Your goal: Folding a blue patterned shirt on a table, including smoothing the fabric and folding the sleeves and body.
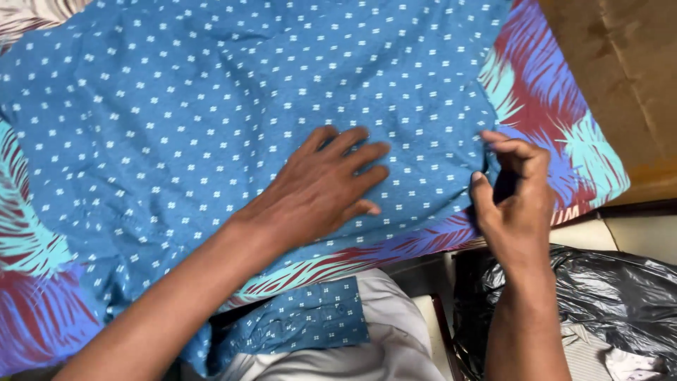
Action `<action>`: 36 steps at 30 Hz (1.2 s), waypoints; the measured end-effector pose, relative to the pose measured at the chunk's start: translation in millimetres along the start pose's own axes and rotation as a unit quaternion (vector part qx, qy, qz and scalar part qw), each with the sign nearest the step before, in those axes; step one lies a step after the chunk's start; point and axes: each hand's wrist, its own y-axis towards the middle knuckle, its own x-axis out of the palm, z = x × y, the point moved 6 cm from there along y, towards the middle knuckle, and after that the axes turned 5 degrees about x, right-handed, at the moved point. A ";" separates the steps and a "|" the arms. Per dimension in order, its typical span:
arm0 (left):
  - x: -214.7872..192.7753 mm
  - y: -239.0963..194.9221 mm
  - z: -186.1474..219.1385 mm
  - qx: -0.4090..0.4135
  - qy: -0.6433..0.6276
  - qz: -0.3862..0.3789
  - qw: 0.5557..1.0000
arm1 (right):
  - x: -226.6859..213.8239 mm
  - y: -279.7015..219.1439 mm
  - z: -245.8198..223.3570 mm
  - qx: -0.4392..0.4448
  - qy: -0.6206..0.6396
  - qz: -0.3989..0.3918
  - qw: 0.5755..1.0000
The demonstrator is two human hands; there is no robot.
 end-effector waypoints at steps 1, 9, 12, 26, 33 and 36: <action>7.6 14.9 -3.5 0.005 0.001 0.001 1.000 | -3.8 -0.4 3.2 0.000 -0.001 0.005 1.000; 33.5 92.6 -53.0 -0.005 0.053 -0.036 0.998 | -59.0 -23.8 41.6 0.031 0.063 0.187 0.980; 19.7 118.4 -86.4 -0.047 0.029 0.052 0.997 | -66.2 -17.8 33.2 0.069 -0.051 0.166 0.982; 100.5 79.4 -283.1 -0.335 0.026 0.164 0.928 | 15.3 292.5 52.5 -0.060 -0.180 -0.155 0.970; 76.0 60.4 -294.9 -0.389 0.010 0.288 0.875 | 65.7 316.9 80.8 0.062 -0.009 -0.337 0.939; 65.6 59.0 -298.4 -0.419 0.014 0.318 0.850 | 75.5 336.2 103.4 0.042 0.050 -0.323 0.944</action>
